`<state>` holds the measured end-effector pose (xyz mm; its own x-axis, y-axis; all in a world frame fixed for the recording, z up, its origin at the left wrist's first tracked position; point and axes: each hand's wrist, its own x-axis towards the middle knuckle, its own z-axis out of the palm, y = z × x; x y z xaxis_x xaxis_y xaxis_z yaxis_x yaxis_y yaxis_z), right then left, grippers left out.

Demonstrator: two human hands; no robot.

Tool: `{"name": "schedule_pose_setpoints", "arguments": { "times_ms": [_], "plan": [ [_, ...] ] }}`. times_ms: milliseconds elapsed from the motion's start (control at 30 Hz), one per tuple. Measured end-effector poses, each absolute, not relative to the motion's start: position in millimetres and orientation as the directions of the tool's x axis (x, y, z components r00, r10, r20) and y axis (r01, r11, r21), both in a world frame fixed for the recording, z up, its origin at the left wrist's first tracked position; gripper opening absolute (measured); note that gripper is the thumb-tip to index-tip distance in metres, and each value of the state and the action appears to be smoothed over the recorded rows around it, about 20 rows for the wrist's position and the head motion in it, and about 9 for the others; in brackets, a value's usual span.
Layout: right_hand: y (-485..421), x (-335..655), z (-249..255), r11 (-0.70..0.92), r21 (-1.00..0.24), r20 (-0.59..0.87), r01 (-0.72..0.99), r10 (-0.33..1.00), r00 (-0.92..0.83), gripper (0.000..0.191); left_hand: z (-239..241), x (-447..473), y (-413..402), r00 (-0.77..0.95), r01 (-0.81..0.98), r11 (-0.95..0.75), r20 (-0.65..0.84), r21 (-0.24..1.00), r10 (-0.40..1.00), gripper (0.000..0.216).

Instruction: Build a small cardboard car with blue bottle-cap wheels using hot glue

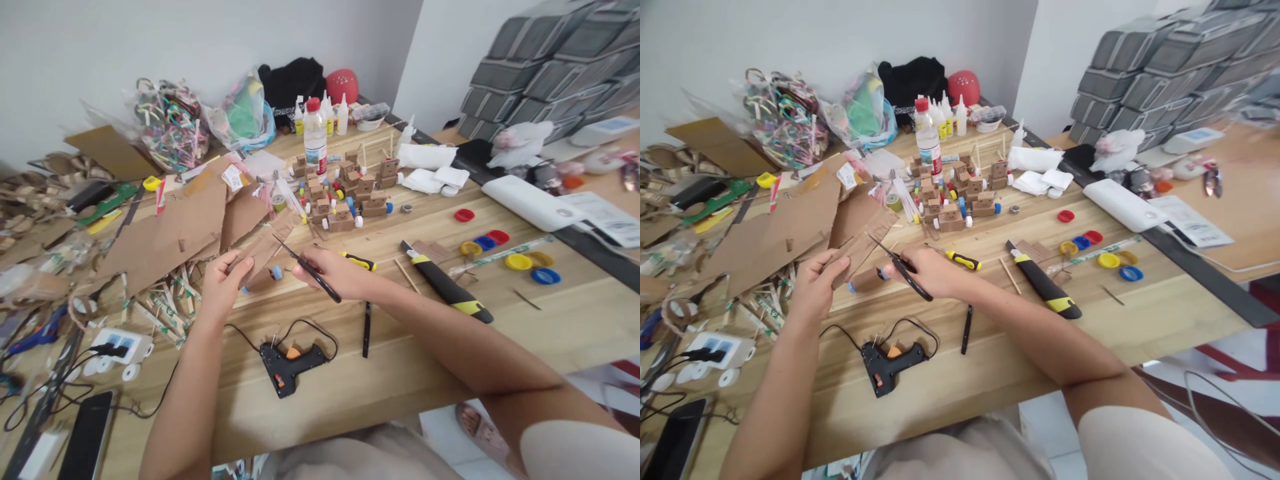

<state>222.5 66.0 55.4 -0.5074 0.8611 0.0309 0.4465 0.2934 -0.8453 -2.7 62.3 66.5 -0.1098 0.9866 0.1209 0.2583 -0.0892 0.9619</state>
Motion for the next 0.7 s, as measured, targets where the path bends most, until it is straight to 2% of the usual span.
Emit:
{"name": "schedule_pose_setpoints", "arguments": {
  "times_ms": [200,467,700],
  "plan": [
    [66.2,223.8,53.7,0.285,-0.851,0.02,0.441,0.857,-0.515,0.059,64.7,0.5,62.3,-0.124,0.282,-0.078,0.117,0.956,0.985,0.025],
    [67.7,228.5,51.8,0.362,-0.835,0.072,0.414,0.818,-0.57,0.067,63.3,-0.4,61.5,-0.075,0.289,-0.114,0.141,0.951,0.987,0.03],
    [63.8,227.6,54.0,0.366,-0.82,0.028,0.44,0.793,-0.608,0.074,70.3,3.1,56.9,0.009,0.324,-0.126,0.13,0.938,0.992,0.036]
  ]
}}
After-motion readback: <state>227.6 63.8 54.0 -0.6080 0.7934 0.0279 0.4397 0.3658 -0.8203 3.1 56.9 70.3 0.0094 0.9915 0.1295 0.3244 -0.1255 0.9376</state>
